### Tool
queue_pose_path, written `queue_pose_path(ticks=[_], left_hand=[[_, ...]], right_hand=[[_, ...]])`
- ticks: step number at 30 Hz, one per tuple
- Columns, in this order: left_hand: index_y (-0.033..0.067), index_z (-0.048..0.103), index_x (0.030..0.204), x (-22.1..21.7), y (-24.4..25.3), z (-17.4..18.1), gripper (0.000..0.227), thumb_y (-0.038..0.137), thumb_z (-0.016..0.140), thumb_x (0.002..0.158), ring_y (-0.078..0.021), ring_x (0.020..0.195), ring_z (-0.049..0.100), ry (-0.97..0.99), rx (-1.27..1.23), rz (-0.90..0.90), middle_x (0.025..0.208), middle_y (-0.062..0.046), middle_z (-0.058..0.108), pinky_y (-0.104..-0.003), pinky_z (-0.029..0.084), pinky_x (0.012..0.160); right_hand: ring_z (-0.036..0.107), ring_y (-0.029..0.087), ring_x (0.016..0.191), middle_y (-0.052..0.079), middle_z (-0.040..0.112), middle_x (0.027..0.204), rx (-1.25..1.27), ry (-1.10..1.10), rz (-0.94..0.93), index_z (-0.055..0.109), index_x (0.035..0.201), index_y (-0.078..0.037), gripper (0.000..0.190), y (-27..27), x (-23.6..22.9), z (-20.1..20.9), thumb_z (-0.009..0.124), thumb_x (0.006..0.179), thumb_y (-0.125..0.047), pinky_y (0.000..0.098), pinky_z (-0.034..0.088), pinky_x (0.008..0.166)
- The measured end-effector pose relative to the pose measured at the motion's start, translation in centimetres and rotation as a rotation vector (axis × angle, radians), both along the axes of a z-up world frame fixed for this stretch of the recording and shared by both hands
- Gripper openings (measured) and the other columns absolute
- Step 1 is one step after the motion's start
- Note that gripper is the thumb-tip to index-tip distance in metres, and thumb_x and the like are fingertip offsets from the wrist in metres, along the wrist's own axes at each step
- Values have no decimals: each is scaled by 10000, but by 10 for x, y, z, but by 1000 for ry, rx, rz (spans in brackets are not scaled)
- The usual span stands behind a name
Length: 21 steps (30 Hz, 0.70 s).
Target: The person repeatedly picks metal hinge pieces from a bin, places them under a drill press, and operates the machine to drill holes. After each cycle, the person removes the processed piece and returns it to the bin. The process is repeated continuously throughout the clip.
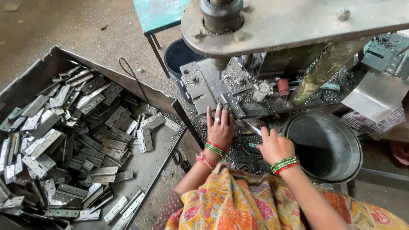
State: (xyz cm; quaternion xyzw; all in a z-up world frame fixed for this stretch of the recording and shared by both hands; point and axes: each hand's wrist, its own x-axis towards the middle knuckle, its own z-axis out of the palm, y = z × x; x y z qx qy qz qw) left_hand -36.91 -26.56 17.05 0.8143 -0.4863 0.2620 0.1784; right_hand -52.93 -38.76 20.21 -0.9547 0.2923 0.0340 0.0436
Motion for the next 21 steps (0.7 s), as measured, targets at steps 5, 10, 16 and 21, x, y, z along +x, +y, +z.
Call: queue_pose_path(ticks=[5, 10, 16, 21], left_hand=[[35, 626, 1076, 18, 4, 27, 139, 145, 582, 1004, -307, 1161, 626, 180, -226, -182, 1173, -117, 626, -599, 372, 1216], [55, 641, 1094, 34, -10, 41, 114, 126, 596, 1016, -267, 1035, 664, 2, -162, -64, 1206, -101, 631, -592, 385, 1204], [-2, 628, 1258, 68, -20, 9, 434, 309, 618, 954, -331, 1333, 527, 191, 146, 92, 1499, -204, 490, -523, 368, 1138], [-19, 588, 1376, 61, 2, -5, 654, 367, 579, 847, -306, 1440, 430, 80, 200, 317, 1553, -168, 439, -541, 253, 1189]], right_hand=[[729, 348, 766, 167, 663, 976, -36, -79, 40, 527, 1209, -108, 549, 0, -4, 2, 791, 782, -330, 455, 598, 605], [726, 342, 753, 150, 653, 947, -27, -27, 7, 534, 1145, -120, 471, 1, -4, -1, 787, 815, -342, 456, 594, 609], [724, 338, 750, 136, 658, 900, -58, -106, 48, 543, 1081, -124, 449, -1, -3, -4, 803, 784, -336, 444, 594, 605], [729, 326, 742, 130, 659, 902, -76, -76, 22, 550, 1090, -132, 471, 3, -4, -5, 812, 776, -365, 429, 599, 601]])
